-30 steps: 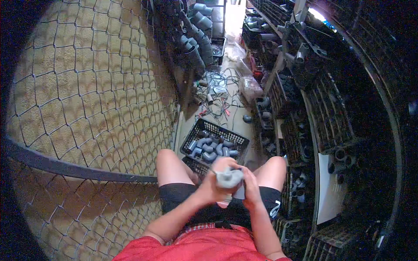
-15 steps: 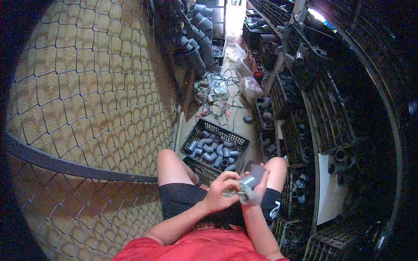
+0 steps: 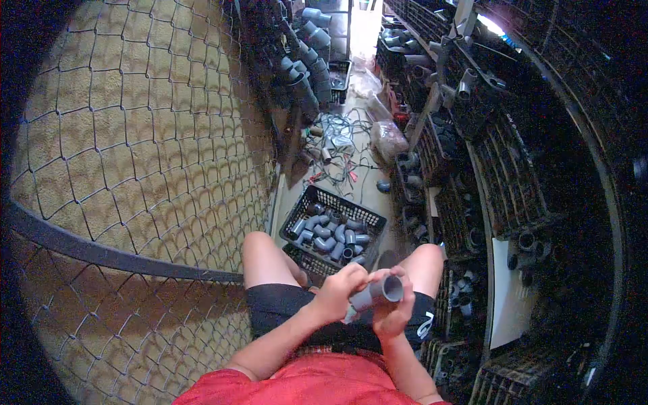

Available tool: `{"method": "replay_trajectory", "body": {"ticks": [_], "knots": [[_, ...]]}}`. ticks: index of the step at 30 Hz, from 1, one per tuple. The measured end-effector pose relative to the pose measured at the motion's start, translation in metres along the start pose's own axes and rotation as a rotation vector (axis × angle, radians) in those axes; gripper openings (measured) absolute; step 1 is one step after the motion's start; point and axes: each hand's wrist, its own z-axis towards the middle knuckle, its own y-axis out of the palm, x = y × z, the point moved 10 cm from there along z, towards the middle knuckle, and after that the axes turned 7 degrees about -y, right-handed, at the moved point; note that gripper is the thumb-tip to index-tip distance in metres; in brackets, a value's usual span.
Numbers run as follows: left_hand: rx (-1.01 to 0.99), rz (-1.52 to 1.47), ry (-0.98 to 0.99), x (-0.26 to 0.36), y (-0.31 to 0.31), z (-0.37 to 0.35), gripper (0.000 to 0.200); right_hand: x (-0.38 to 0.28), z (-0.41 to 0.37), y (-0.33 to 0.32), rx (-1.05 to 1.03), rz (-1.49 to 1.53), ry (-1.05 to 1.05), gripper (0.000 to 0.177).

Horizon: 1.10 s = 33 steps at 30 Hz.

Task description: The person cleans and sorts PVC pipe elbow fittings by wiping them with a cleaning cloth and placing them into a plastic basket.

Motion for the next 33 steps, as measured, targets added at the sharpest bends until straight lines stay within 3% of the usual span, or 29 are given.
{"method": "replay_trajectory", "body": {"ticks": [1,2,4,5,6,8,10,11,12,14,15,17,18,20,21,22,24,25,26,28,29,31,32,33], "knots": [[0.008,0.019,0.084,0.002,0.004,0.0,0.04,-0.003,0.002,-0.002,-0.048,-0.032,-0.024,0.03],[0.008,0.018,0.082,-0.003,0.01,-0.002,0.04,-0.008,0.004,-0.002,-0.097,-0.064,-0.05,0.028],[-0.11,-0.4,-0.158,-0.025,0.034,-0.006,0.032,-0.02,0.014,0.003,-0.156,-0.12,-0.087,0.025],[-0.194,-0.941,-0.616,-0.047,0.07,-0.02,0.02,-0.026,0.015,0.021,-0.37,-0.13,-0.13,0.024],[-0.369,-1.76,-0.917,-0.015,0.092,-0.032,0.01,-0.031,0.009,0.037,-0.582,-0.14,-0.173,0.023],[-0.279,-1.841,-0.96,-0.063,0.126,-0.044,0.008,-0.04,0.008,0.041,-0.621,-0.195,-0.134,0.019],[-0.296,-0.997,-0.851,-0.065,0.068,-0.028,0.024,-0.044,0.017,0.026,-0.504,-0.302,-0.086,0.019],[-0.099,-0.425,-0.33,-0.054,0.032,-0.006,0.022,-0.042,0.019,0.014,-0.466,-0.309,-0.07,0.019],[-0.025,-0.156,-0.04,-0.018,0.004,0.008,0.032,-0.036,0.015,0.006,-0.464,-0.311,-0.065,0.019],[-0.066,-0.092,0.08,-0.011,0.012,0.005,0.032,-0.03,0.01,-0.018,-0.336,-0.472,-0.152,0.019],[-0.064,-0.093,0.07,-0.018,0.024,-0.001,0.032,-0.037,0.007,-0.028,-0.229,-0.227,-0.274,0.023],[-0.226,-0.801,-0.483,-0.074,0.078,-0.018,0.026,-0.052,0.003,-0.004,-0.311,-0.213,-0.379,0.023],[-0.221,-0.802,-0.49,-0.072,0.077,-0.019,0.026,-0.064,-0.003,0.009,-0.388,-0.2,-0.487,0.023],[-0.581,-1.359,-0.814,-0.057,0.114,-0.038,0.02,-0.074,0.005,0.013,-0.488,-0.32,-0.497,0.02],[-0.591,-1.179,-0.826,-0.077,0.118,-0.038,0.027,-0.087,0.004,0.024,-0.542,-0.792,-0.622,0.017],[-0.499,-0.814,-0.733,-0.088,0.099,-0.028,0.029,-0.098,0.004,0.031,-0.577,-1.272,-0.731,0.017],[-0.127,-0.53,-0.259,-0.118,0.07,-0.001,0.023,-0.162,0.01,0.017,-0.317,-1.601,-0.964,0.019],[-0.054,-0.581,-0.522,-0.167,0.072,-0.006,0.025,-0.196,0.01,-0.029,-0.055,-1.526,-0.949,0.019],[0.021,-0.626,-0.785,-0.201,0.068,-0.014,0.028,-0.238,0.002,-0.058,0.18,-1.736,-1.004,0.022],[0.215,-0.409,-0.858,-0.289,0.063,-0.02,0.034,-0.302,-0.014,-0.106,0.538,-1.936,-1.067,0.026],[0.226,-0.408,-0.946,-0.306,0.06,-0.021,0.031,-0.319,-0.017,-0.126,0.533,-1.943,-1.071,0.026],[0.225,-0.47,-1.014,-0.339,0.057,-0.018,0.023,-0.344,-0.02,-0.173,0.74,-2.354,-0.883,0.04],[0.215,-0.531,-0.988,-0.357,0.061,-0.015,0.02,-0.35,-0.023,-0.205,0.741,-2.357,-0.886,0.04],[0.197,-0.369,-1.008,-0.368,0.054,-0.013,0.018,-0.349,-0.017,-0.255,0.726,-2.309,-0.722,0.043]]}}
